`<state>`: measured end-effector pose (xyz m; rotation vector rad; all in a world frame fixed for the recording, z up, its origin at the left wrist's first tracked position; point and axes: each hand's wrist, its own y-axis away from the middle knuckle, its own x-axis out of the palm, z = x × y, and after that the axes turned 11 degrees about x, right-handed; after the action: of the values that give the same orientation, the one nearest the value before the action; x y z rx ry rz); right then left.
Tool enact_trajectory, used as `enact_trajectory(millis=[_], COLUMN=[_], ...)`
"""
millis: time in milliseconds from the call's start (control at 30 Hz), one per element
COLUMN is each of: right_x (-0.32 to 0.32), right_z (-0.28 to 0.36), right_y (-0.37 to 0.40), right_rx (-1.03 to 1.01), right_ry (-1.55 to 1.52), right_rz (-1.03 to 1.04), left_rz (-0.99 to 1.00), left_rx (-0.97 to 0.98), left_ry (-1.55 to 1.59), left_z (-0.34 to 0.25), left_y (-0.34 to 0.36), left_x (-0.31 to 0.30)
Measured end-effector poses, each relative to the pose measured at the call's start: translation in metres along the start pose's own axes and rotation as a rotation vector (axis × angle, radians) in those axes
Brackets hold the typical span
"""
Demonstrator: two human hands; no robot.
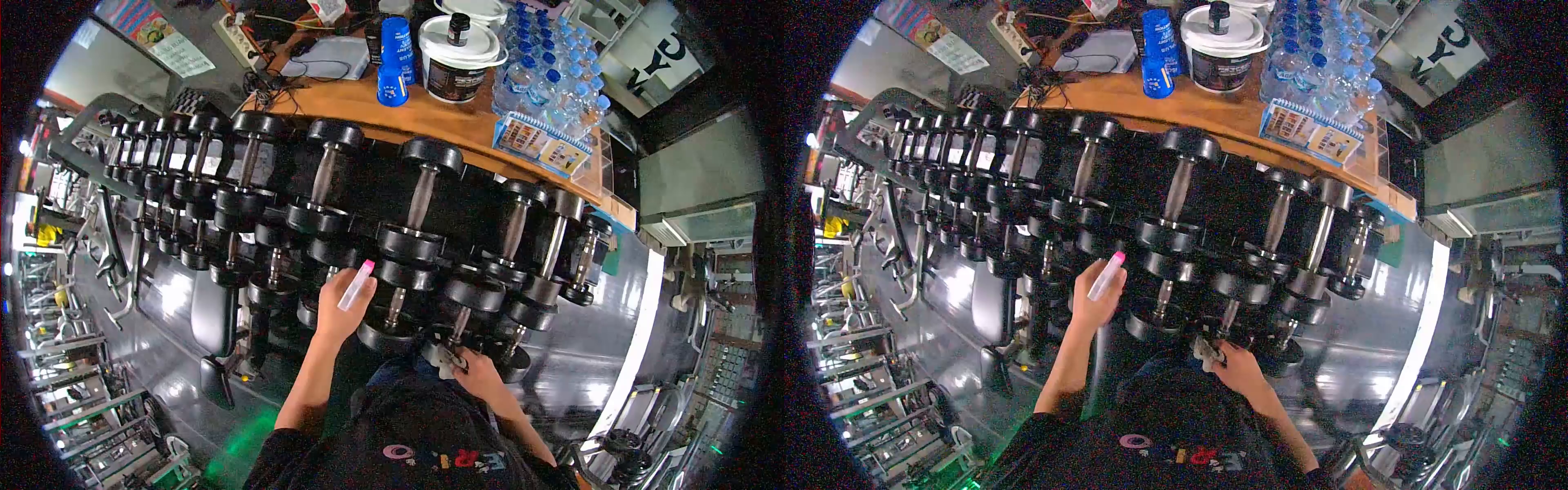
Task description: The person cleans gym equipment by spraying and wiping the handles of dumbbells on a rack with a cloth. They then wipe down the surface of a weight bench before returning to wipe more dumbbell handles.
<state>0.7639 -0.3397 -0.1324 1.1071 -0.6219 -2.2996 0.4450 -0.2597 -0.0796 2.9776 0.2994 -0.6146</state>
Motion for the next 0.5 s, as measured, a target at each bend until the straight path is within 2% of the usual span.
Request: enact_trajectory(millis=[100, 167, 233, 267, 300, 367, 400, 500], right_x=[-0.008, -0.013, -0.017, -0.018, -0.022, -0.028, -0.027, -0.036], right_z=[0.002, -0.003, -0.005, -0.006, -0.006, -0.008, -0.010, -0.007], right_y=[-0.012, -0.019, -0.030, -0.036, -0.040, -0.044, -0.045, -0.041], right_rx=[-0.017, -0.121, -0.094, -0.065, -0.062, -0.103, -0.091, -0.137], right_ry=[0.069, -0.176, -0.130, -0.071, -0.083, -0.136, -0.138, -0.246], right_rz=[0.048, 0.021, 0.036, 0.056, 0.058, 0.045, 0.050, -0.029], left_rz=[-0.029, -0.003, -0.069, -0.002, -0.006, -0.023, 0.027, -0.043], left_rx=[0.109, 0.103, 0.109, 0.036, 0.016, 0.101, 0.045, 0.033], left_ry=[-0.053, -0.167, -0.167, -0.198, -0.220, -0.285, -0.373, -0.345], left_z=[-0.038, -0.064, -0.079, -0.090, -0.095, -0.097, -0.099, -0.102], left_y=[-0.030, -0.054, -0.078, -0.090, -0.101, -0.118, -0.126, -0.130], left_x=[0.003, 0.004, 0.013, 0.014, 0.019, 0.031, 0.033, 0.045])
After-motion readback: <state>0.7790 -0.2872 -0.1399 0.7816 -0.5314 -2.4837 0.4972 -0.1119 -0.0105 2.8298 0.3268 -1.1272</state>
